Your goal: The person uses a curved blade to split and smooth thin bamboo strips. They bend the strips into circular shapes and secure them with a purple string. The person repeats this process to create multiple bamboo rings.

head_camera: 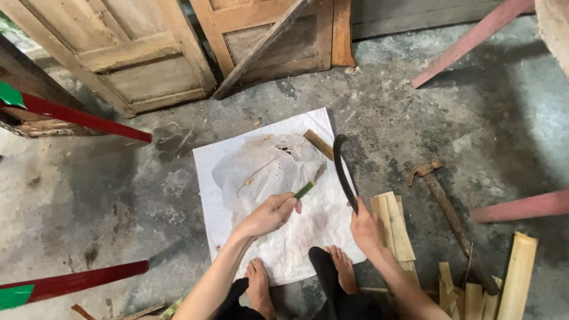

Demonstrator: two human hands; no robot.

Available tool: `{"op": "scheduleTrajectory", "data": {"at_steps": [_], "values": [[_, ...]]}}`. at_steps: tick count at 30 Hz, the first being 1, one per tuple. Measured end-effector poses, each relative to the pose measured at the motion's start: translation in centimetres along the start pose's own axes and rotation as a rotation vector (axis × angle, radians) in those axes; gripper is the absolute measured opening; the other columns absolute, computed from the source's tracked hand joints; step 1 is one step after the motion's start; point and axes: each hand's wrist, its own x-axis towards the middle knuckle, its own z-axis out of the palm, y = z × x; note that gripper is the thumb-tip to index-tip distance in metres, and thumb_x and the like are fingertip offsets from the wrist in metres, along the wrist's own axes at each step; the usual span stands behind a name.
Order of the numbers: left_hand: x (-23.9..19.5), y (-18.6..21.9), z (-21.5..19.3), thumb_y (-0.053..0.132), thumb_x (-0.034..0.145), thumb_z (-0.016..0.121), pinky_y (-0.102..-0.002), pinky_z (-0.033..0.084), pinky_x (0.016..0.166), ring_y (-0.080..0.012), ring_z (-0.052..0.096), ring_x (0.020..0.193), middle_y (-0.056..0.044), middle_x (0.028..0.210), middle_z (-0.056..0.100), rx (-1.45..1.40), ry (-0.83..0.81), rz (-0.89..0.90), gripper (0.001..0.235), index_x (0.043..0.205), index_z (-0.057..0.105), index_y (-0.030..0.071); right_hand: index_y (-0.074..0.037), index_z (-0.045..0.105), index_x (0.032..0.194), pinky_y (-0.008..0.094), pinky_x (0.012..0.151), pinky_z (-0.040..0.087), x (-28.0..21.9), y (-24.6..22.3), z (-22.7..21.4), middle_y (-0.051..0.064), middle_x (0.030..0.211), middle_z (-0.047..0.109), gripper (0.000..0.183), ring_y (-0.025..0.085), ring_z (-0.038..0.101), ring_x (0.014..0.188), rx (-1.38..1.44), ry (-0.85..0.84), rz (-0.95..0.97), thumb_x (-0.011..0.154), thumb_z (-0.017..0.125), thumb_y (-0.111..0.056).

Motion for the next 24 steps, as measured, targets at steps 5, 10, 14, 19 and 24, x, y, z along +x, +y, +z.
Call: {"op": "scheduleTrajectory", "data": {"at_steps": [5,10,14,19,24], "values": [[-0.8,2.2,0.2,0.035,0.11,0.036,-0.052,0.051,0.105,-0.0332,0.062,0.119,-0.029,0.112,0.07,0.098,0.063,0.023,0.046,0.123,0.07,0.007,-0.028,0.049,0.132,0.054,0.075,0.058,2.7,1.9,2.9,0.02,0.089,0.076,0.032,0.041,0.077,0.087,-0.074,-0.107,0.063,0.101,0.04,-0.024],[-1.2,1.6,0.8,0.042,0.108,0.042,-0.041,0.048,0.084,-0.0238,0.055,0.097,-0.004,0.098,0.059,0.782,0.383,0.105,0.038,0.124,0.071,0.025,-0.018,0.038,0.137,0.052,0.082,0.057,7.7,7.7,10.8,0.017,0.103,0.074,0.036,0.037,0.076,0.095,-0.225,-0.187,0.065,0.103,0.04,-0.027],[-1.4,1.3,1.4,0.034,0.105,0.052,-0.027,0.05,0.048,-0.0136,0.054,0.053,0.005,0.064,0.044,0.996,0.591,0.326,0.025,0.113,0.074,0.024,-0.012,0.032,0.142,0.052,0.085,0.058,9.5,10.7,14.5,0.014,0.107,0.075,0.04,0.035,0.076,0.098,-0.379,-0.246,0.115,0.102,0.036,-0.019],[-0.9,0.4,1.2,0.031,0.103,0.055,-0.029,0.05,0.047,-0.0175,0.056,0.055,0.002,0.066,0.046,1.047,0.626,0.36,0.024,0.113,0.074,0.02,-0.012,0.027,0.152,0.055,0.094,0.055,7.6,7.8,11.9,0.021,0.131,0.059,0.056,0.039,0.061,0.119,-0.345,-0.225,0.112,0.102,0.05,-0.024],[-0.8,0.1,1.3,0.027,0.1,0.061,-0.028,0.052,0.051,-0.0182,0.061,0.059,0.001,0.067,0.05,1.055,0.697,0.433,0.018,0.105,0.074,0.016,-0.001,0.049,0.145,0.063,0.093,0.055,1.5,-7.7,-0.9,0.035,0.122,0.062,0.051,0.052,0.064,0.115,0.383,-0.136,-0.242,0.1,0.061,-0.021]]}}
